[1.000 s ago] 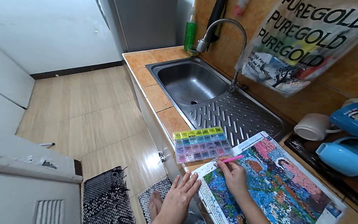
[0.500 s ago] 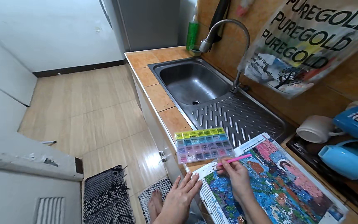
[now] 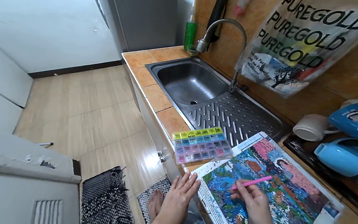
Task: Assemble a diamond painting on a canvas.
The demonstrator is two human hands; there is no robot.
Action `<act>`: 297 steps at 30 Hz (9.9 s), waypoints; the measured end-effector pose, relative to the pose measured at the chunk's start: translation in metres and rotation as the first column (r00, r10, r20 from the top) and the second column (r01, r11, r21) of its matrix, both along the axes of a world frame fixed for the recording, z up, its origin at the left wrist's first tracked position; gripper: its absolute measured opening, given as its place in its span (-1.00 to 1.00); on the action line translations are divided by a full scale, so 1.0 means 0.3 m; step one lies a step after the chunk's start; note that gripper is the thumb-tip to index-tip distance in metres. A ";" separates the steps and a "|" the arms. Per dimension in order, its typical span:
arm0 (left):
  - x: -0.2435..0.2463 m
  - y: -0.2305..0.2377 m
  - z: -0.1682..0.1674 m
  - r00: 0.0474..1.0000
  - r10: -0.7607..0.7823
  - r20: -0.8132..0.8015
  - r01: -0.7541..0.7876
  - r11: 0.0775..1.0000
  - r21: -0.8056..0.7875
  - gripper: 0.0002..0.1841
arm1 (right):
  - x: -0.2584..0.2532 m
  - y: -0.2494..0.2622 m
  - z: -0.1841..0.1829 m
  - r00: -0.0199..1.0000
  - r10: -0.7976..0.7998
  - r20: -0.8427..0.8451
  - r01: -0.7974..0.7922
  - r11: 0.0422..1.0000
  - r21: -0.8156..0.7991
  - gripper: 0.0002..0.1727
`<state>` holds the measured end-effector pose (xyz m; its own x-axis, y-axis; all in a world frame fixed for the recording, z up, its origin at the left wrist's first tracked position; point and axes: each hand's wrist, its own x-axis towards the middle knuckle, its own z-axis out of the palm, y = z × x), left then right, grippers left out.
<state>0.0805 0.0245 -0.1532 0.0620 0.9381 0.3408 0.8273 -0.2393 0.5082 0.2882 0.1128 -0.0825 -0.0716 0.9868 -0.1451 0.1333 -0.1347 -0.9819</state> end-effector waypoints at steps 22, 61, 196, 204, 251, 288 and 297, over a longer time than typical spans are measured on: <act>-0.003 -0.003 0.004 1.000 -0.001 0.006 0.001 1.000 -0.006 -0.31 | -0.013 -0.037 -0.059 0.977 0.105 0.184 -0.141 0.970 0.196 -0.84; -0.003 -0.003 0.017 1.000 -0.004 0.008 0.004 0.999 -0.037 -0.29 | -0.013 -0.005 -0.034 0.933 0.139 0.332 -0.245 0.920 0.306 -0.80; -0.006 0.001 0.003 1.000 0.001 0.001 -0.001 1.000 0.002 -0.30 | -0.014 -0.025 -0.090 0.829 0.114 0.548 -0.453 0.711 0.537 -0.85; -0.008 0.002 0.015 1.000 -0.015 0.016 0.016 0.999 -0.035 -0.27 | -0.036 0.043 -0.026 0.985 0.116 0.125 -0.142 0.964 0.225 -0.84; -0.003 -0.002 0.004 1.000 0.007 -0.007 -0.007 1.000 -0.007 -0.30 | -0.162 0.175 -0.094 0.955 0.063 0.288 -0.168 0.919 0.355 -0.82; -0.010 0.001 0.004 1.000 -0.010 0.007 0.010 1.000 -0.012 -0.28 | -0.094 0.125 0.004 0.996 0.085 -0.028 -0.084 0.996 0.040 -0.87; -0.008 0.000 -0.006 1.000 -0.009 0.015 0.009 1.000 0.003 -0.28 | -0.004 0.032 0.001 0.998 0.070 -0.003 -0.070 0.998 -0.004 -0.88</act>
